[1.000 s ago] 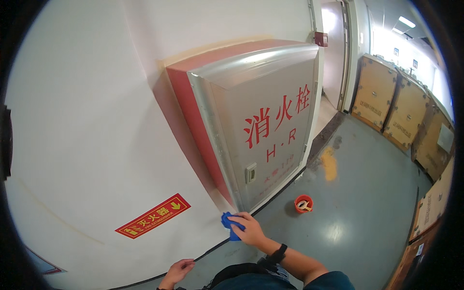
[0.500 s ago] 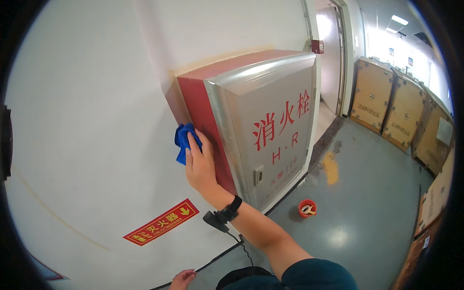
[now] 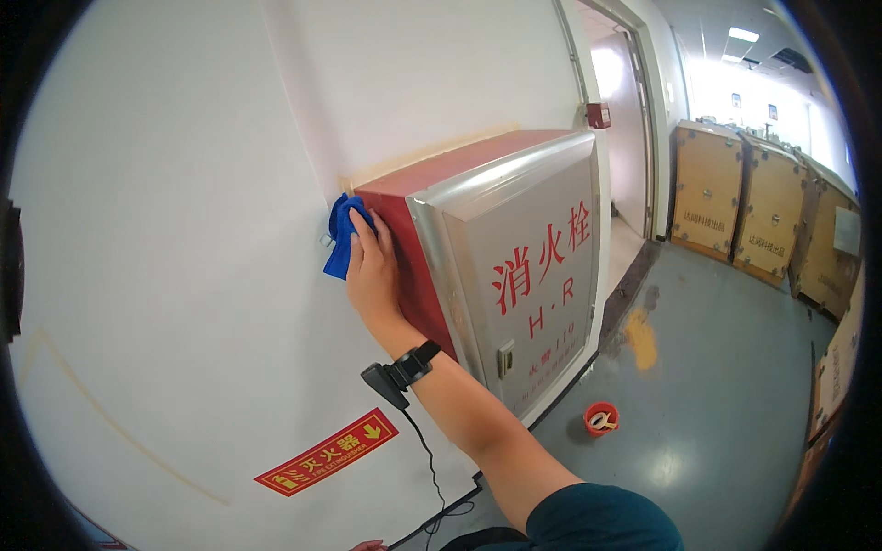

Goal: Clean the exterior surfaces of a wall-mounted fire hydrant box using a blue cloth.

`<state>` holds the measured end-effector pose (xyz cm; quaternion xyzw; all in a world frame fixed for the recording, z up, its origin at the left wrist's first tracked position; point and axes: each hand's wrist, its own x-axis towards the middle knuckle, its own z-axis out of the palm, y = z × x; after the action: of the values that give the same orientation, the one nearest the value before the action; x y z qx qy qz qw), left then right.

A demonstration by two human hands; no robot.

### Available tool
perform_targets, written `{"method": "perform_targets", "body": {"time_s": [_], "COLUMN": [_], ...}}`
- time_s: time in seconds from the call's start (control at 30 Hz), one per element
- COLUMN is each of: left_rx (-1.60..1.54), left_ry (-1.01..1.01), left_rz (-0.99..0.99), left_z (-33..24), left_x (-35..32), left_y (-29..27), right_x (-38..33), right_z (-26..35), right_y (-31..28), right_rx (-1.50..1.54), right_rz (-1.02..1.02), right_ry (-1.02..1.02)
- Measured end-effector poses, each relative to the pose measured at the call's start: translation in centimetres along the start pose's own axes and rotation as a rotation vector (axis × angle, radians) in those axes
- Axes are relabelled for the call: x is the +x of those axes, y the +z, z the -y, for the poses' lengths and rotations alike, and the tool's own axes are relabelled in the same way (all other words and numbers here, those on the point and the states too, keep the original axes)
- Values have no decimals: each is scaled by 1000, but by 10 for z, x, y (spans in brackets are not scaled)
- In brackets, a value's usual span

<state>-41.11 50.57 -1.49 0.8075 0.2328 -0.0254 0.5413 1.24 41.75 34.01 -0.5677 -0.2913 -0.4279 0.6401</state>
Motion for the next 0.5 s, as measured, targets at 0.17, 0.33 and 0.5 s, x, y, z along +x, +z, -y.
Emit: {"method": "perform_targets", "body": {"time_s": [0.17, 0.33, 0.5], "left_rx": [-26, 6, 69], "left_ry": [-21, -56, -104], "left_rz": [10, 8, 22], "left_z": [1, 8, 21], "left_x": [-3, -5, -7], "left_y": [2, 2, 0], "right_x": [15, 22, 15], "right_z": [-8, -16, -11], "right_y": [18, 21, 14], "right_rx": [97, 138, 151], "right_rz": [-58, -35, -52], "right_ry": [-18, 15, -8]}}
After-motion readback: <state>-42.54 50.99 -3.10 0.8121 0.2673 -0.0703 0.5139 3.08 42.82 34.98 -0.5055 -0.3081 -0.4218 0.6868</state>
